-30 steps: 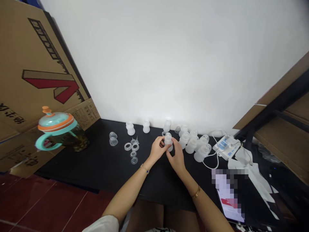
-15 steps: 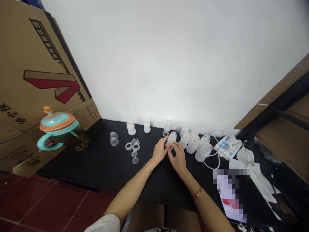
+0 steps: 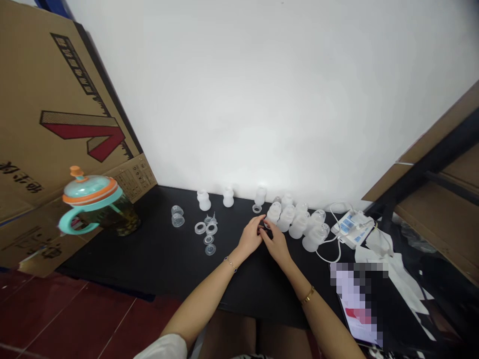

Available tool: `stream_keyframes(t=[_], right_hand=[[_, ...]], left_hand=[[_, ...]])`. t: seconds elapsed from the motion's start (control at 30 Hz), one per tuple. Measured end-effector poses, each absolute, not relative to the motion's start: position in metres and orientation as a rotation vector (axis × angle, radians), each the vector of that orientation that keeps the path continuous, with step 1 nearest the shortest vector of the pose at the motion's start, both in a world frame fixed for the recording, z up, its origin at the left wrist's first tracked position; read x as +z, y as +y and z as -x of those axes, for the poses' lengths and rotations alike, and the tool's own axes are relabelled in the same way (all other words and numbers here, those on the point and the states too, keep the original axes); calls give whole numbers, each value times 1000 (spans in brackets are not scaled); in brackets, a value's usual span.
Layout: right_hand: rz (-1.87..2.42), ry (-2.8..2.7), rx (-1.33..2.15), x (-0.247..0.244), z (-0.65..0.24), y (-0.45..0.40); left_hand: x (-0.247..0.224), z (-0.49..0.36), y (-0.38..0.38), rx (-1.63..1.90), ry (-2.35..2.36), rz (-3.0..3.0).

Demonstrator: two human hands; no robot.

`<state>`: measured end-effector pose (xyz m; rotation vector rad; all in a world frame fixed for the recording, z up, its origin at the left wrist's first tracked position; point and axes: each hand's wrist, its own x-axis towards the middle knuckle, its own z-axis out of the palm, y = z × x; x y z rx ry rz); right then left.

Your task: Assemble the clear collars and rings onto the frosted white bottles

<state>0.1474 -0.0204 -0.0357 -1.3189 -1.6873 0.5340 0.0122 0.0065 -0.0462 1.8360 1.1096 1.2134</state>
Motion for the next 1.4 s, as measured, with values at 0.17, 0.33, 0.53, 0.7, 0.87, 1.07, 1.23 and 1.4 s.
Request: stream_keyframes(t=[0.17,0.33,0.53,0.7,0.87,1.07,1.23,1.4], right_hand=[[1353,-1635,622,-43,-153,-14],[1369,-1590,660,-46,-160,-9],[1397,-1530,684,-50,-165,-4],[1394,-1489,678,-54,-163,-1],[1367,-1499,652,-54,-163,0],[1352,-1589,616,-45,-160,-5],[1351,-1644,577,-36,-155,-12],[1338,-1683,534,-34,-150,-15]], left_hand=[[-42,-11,5,1178,1201,-1925],[-40,-11,3,1122,1228,-1939],[-41,-11,3,1134,1226,-1961],[-30,-5,3,1232,1226,-1938],[-2,-4,11,1373,1239,-1902],[40,-11,74,1308,1202,-2033],[51,-16,140,982,1221,-2244],[46,-35,164,782,1051,-2405]])
